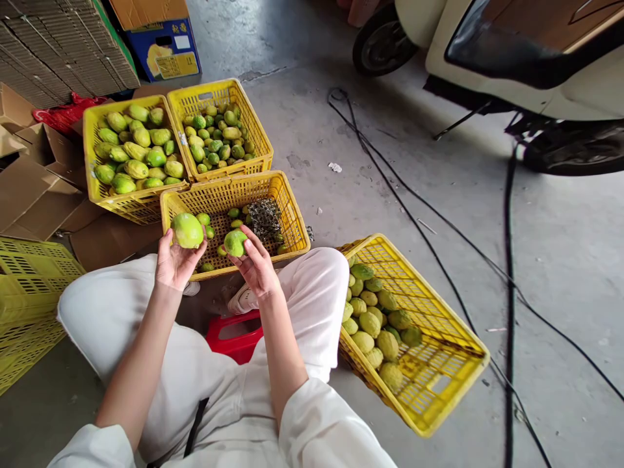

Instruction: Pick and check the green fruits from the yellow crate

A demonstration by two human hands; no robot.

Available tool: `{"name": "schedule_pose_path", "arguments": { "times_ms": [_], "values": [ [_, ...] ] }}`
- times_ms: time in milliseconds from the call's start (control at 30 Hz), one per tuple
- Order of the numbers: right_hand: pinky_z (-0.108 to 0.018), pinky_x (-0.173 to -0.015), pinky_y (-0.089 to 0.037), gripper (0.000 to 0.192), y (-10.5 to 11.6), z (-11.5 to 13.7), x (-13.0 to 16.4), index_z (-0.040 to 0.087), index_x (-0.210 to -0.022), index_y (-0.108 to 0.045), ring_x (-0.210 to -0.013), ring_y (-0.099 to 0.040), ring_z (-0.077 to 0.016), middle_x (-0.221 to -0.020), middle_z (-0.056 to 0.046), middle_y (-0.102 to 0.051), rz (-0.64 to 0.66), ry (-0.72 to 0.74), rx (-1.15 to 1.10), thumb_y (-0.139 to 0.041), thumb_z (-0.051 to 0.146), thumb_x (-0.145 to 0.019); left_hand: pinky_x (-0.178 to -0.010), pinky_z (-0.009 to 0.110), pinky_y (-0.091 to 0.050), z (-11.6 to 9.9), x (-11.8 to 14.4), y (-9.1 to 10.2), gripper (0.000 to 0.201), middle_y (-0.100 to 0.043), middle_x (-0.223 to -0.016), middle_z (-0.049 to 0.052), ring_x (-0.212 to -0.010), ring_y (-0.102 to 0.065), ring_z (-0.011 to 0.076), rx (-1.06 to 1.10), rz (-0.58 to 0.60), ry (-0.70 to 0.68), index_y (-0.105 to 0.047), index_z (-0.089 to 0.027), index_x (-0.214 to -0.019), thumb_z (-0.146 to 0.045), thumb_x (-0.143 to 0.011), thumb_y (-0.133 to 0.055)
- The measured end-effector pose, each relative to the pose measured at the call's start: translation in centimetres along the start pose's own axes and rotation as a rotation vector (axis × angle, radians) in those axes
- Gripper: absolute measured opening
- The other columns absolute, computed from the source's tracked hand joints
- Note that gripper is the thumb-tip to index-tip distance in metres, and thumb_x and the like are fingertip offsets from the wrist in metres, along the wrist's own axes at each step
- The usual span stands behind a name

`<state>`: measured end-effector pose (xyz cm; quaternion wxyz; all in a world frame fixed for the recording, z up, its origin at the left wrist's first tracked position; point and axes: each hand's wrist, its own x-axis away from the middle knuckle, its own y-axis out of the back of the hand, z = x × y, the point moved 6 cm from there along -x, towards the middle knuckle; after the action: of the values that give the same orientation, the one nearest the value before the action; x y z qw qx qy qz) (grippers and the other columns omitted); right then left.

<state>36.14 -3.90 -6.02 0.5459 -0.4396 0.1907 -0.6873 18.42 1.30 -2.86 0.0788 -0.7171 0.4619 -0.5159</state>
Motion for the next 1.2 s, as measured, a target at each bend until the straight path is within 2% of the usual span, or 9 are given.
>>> {"name": "schedule_pose_path", "arguments": {
  "times_ms": [67,167,300,433,533,633,767,967,1200],
  "values": [
    [-0.047,-0.11,-0.072,0.049,0.1,0.0,-0.1,0.031,-0.122,-0.082,-0.138,-0.084,-0.033,-0.122,-0.003,-0.092,-0.007,0.014,0.003,-0.105,0.047,-0.082,-0.099,0.034,-0.074,0.2,0.0,-0.2,0.021,-0.086,-0.131,0.012,-0.136,-0.081,0.0296,-0.02,0.055,0.009,-0.081,-0.022,-0.12,-0.039,-0.109,-0.078],
    [-0.049,-0.113,-0.071,0.042,0.1,-0.2,-0.3,0.029,-0.117,-0.081,-0.144,-0.081,-0.0349,-0.122,-0.006,-0.092,-0.024,0.017,-0.002,-0.102,0.048,-0.085,-0.095,0.033,-0.075,0.3,0.0,-0.3,0.026,-0.086,-0.132,0.014,-0.134,-0.081,0.0309,-0.02,0.091,0.008,-0.081,-0.021,-0.123,-0.042,-0.108,-0.077],
    [-0.045,-0.113,-0.071,0.04,0.1,-0.4,-0.5,0.027,-0.12,-0.084,-0.135,-0.085,-0.0316,-0.118,-0.005,-0.092,-0.043,-0.001,-0.044,-0.1,0.043,-0.086,-0.096,0.031,-0.074,0.3,-0.2,-0.2,0.018,-0.086,-0.133,0.011,-0.133,-0.08,0.0287,-0.033,0.093,-0.001,-0.081,-0.022,-0.118,-0.035,-0.107,-0.077],
    [-0.037,-0.099,-0.074,0.034,0.4,-0.6,-0.7,0.028,-0.123,-0.084,-0.123,-0.088,-0.027,-0.117,-0.002,-0.093,-0.074,-0.041,-0.079,-0.093,0.04,-0.093,-0.089,0.026,-0.071,0.3,-0.7,0.3,0.015,-0.085,-0.131,0.009,-0.125,-0.081,0.0251,-0.031,0.074,-0.011,-0.081,-0.023,-0.116,-0.033,-0.105,-0.079],
    [-0.031,-0.086,-0.074,0.027,0.7,-0.7,-0.8,0.028,-0.116,-0.082,-0.117,-0.089,-0.0253,-0.114,-0.001,-0.092,-0.094,-0.05,-0.092,-0.093,0.041,-0.095,-0.084,0.025,-0.07,0.4,-1.0,0.8,0.024,-0.085,-0.132,0.009,-0.125,-0.08,0.0261,-0.067,0.076,-0.014,-0.08,-0.024,-0.118,-0.038,-0.099,-0.086],
    [-0.031,-0.085,-0.074,0.031,0.9,-0.9,-0.8,0.025,-0.112,-0.081,-0.119,-0.088,-0.0272,-0.117,-0.006,-0.092,-0.096,-0.061,-0.069,-0.095,0.046,-0.095,-0.084,0.027,-0.071,0.5,-1.1,1.0,0.035,-0.085,-0.137,0.011,-0.131,-0.08,0.0295,-0.113,0.098,-0.02,-0.079,-0.026,-0.124,-0.041,-0.094,-0.09],
    [-0.031,-0.086,-0.074,0.032,1.1,-1.1,-0.8,0.025,-0.111,-0.084,-0.116,-0.088,-0.0267,-0.115,-0.006,-0.092,-0.14,-0.061,-0.073,-0.098,0.046,-0.091,-0.088,0.027,-0.072,0.7,-1.1,1.2,0.031,-0.088,-0.128,0.009,-0.124,-0.083,0.0268,-0.096,0.068,-0.028,-0.08,-0.027,-0.127,-0.038,-0.099,-0.086],
    [-0.043,-0.106,-0.074,0.034,1.0,-1.3,-0.8,0.025,-0.112,-0.086,-0.133,-0.085,-0.0329,-0.119,-0.007,-0.092,-0.19,-0.049,-0.055,-0.099,0.045,-0.089,-0.101,0.033,-0.073,0.8,-1.1,0.9,0.03,-0.088,-0.134,0.008,-0.134,-0.082,0.0277,-0.064,0.055,-0.011,-0.08,-0.029,-0.129,-0.043,-0.102,-0.085],
    [-0.052,-0.117,-0.07,0.057,0.3,-0.6,-0.5,0.028,-0.11,-0.086,-0.139,-0.083,-0.0364,-0.109,-0.005,-0.093,-0.081,0.013,0.009,-0.113,0.053,-0.068,-0.113,0.037,-0.07,1.0,-0.5,0.1,0.03,-0.086,-0.138,0.016,-0.144,-0.079,0.0302,-0.067,0.045,0.047,-0.081,-0.02,-0.129,-0.043,-0.113,-0.072]
  ]
}}
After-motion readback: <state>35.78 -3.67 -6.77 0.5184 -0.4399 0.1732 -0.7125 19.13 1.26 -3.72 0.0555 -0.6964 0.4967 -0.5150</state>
